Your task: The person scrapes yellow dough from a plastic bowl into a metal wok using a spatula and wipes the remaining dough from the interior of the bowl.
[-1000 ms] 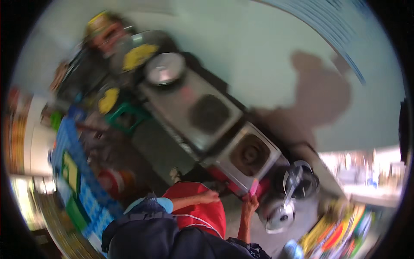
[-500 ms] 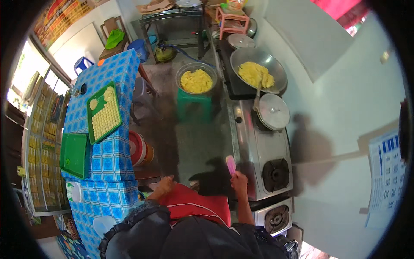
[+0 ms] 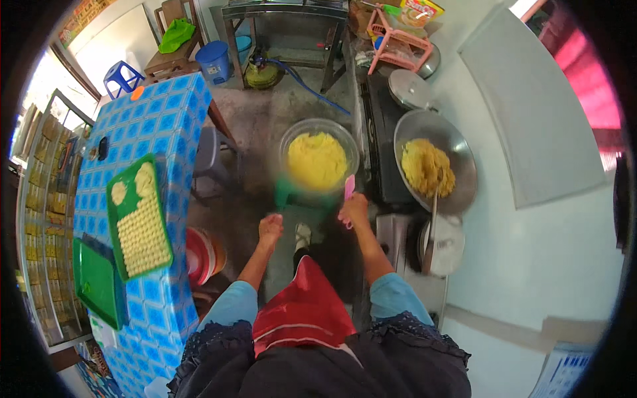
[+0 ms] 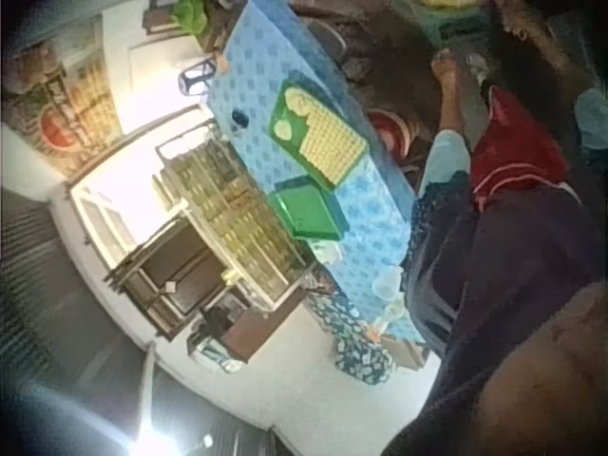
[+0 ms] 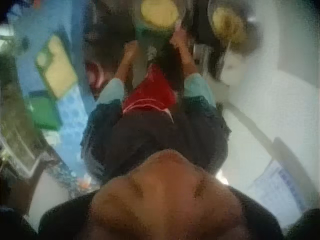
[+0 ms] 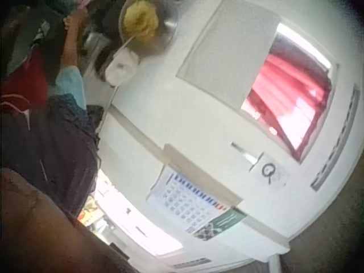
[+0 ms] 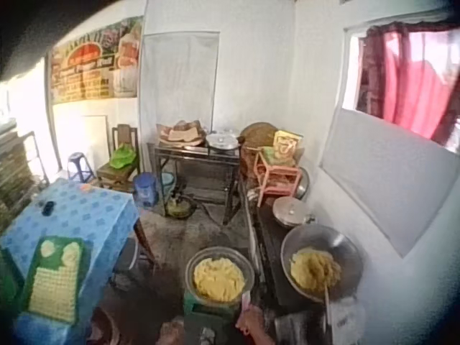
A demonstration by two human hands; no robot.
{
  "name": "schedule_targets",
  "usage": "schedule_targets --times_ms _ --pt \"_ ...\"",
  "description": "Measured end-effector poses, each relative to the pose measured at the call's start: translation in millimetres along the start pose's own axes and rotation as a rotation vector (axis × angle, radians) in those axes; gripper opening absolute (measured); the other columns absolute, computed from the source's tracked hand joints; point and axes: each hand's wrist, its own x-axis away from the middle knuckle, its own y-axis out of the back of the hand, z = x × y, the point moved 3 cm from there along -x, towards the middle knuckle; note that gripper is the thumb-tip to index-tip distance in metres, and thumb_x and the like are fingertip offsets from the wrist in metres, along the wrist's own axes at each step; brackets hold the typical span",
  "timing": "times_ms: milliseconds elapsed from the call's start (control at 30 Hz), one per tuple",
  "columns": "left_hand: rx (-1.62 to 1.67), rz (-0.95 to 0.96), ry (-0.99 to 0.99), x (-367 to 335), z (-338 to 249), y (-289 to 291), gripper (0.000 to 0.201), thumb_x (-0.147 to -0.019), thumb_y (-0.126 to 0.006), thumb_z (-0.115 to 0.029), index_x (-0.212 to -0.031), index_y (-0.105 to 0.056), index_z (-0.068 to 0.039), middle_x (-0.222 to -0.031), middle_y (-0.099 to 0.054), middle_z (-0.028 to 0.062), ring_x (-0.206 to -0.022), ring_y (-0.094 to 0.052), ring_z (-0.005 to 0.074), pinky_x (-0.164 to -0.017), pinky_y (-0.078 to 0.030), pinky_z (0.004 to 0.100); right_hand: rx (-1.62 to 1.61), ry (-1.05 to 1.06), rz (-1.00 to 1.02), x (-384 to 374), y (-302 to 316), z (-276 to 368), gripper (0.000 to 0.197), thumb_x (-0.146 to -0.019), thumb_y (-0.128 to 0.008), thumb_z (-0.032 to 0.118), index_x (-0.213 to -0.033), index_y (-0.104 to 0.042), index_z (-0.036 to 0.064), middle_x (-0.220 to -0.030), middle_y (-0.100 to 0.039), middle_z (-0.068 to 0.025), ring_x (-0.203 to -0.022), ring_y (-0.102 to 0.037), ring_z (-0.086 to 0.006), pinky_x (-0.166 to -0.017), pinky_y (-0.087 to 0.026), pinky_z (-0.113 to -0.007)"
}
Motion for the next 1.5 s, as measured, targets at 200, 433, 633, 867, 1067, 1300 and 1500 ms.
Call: schedule_targets --times_ms 200,433,633,867,1067,1300,1500 --pt "-0.491 -0.386 -0.458 -171.8 -58.9 -70.9 0.053 -0.086 -0.060 -0.029 -0.124 -0.047 0.005 -0.095 -0.062 0.0212 -0.081 -0.059 0.0341 -0.072 -0.047 0.0464 0.541 0.094 -0.192 -162.5 -40.7 42.0 0.040 -0.078 -0.060 0.023 -0.109 -0.058 -0.0025 -0.061 -0.061 -0.0195 -0.049 -0.060 -0.0343 -0.048 -0.049 -0.043" --pt "-0.464 -0.138 -0.095 -261.6 -68.2 -82.9 0.063 -0.095 -0.044 -0.038 -0.139 -0.026 0.003 -0.122 -0.049 0.0265 -0.108 -0.053 0.0346 -0.084 -0.047 0.0447 0.839 0.504 -0.313 -220.6 -101.8 76.7 0.075 -0.083 -0.054 0.006 -0.146 -0.017 0.0215 -0.095 -0.062 -0.0143 -0.077 -0.061 -0.0292 -0.064 -0.047 -0.039" --pt "-0.603 -0.296 -0.530 -246.3 -78.7 -83.3 0.041 -0.097 -0.043 -0.022 -0.129 -0.039 0.002 -0.112 -0.054 0.0260 -0.096 -0.056 0.0381 -0.080 -0.047 0.0432 0.880 0.477 -0.164 -198.1 -97.2 95.9 0.076 -0.082 -0.049 0.000 -0.146 -0.015 0.0220 -0.105 -0.059 -0.0165 -0.082 -0.060 -0.0340 -0.070 -0.047 -0.042" --pt "-0.570 -0.182 -0.350 -245.0 -89.2 -80.2 0.045 -0.096 -0.044 -0.018 -0.134 -0.032 0.004 -0.118 -0.053 0.0278 -0.104 -0.055 0.0422 -0.084 -0.047 0.0441 0.916 0.401 -0.236 -211.3 -90.9 96.5 0.075 -0.081 -0.049 -0.001 -0.145 -0.020 0.0255 -0.091 -0.057 -0.0177 -0.073 -0.059 -0.0367 -0.065 -0.046 -0.046" --pt "-0.532 -0.151 -0.331 -248.7 -90.3 -78.1 0.043 -0.096 -0.044 -0.021 -0.131 -0.037 0.003 -0.113 -0.054 0.0281 -0.099 -0.057 0.0411 -0.080 -0.047 0.0439 1.180 0.420 0.154 -260.7 -112.0 119.7 0.066 -0.081 -0.048 0.001 -0.141 -0.030 0.0227 -0.093 -0.058 -0.0198 -0.076 -0.060 -0.0388 -0.069 -0.047 -0.048" --pt "-0.497 -0.196 -0.396 -246.5 -97.7 -76.4 0.052 -0.097 -0.033 -0.039 -0.129 -0.040 0.001 -0.109 -0.057 0.0266 -0.095 -0.058 0.0409 -0.077 -0.046 0.0433 1.443 0.799 0.528 -268.9 -174.6 142.4 0.049 -0.079 -0.053 0.007 -0.126 -0.048 0.0173 -0.093 -0.061 -0.0190 -0.079 -0.061 -0.0367 -0.073 -0.048 -0.047" --pt "-0.343 -0.183 -0.348 -244.2 -101.2 -77.4 0.052 -0.097 -0.032 -0.038 -0.129 -0.042 0.001 -0.113 -0.057 0.0233 -0.102 -0.057 0.0363 -0.086 -0.043 0.0377 1.368 1.040 0.937 -230.4 -208.7 149.0 0.025 -0.080 -0.052 0.014 -0.102 -0.061 0.0052 -0.094 -0.065 -0.0130 -0.089 -0.061 -0.0333 -0.080 -0.047 -0.042"
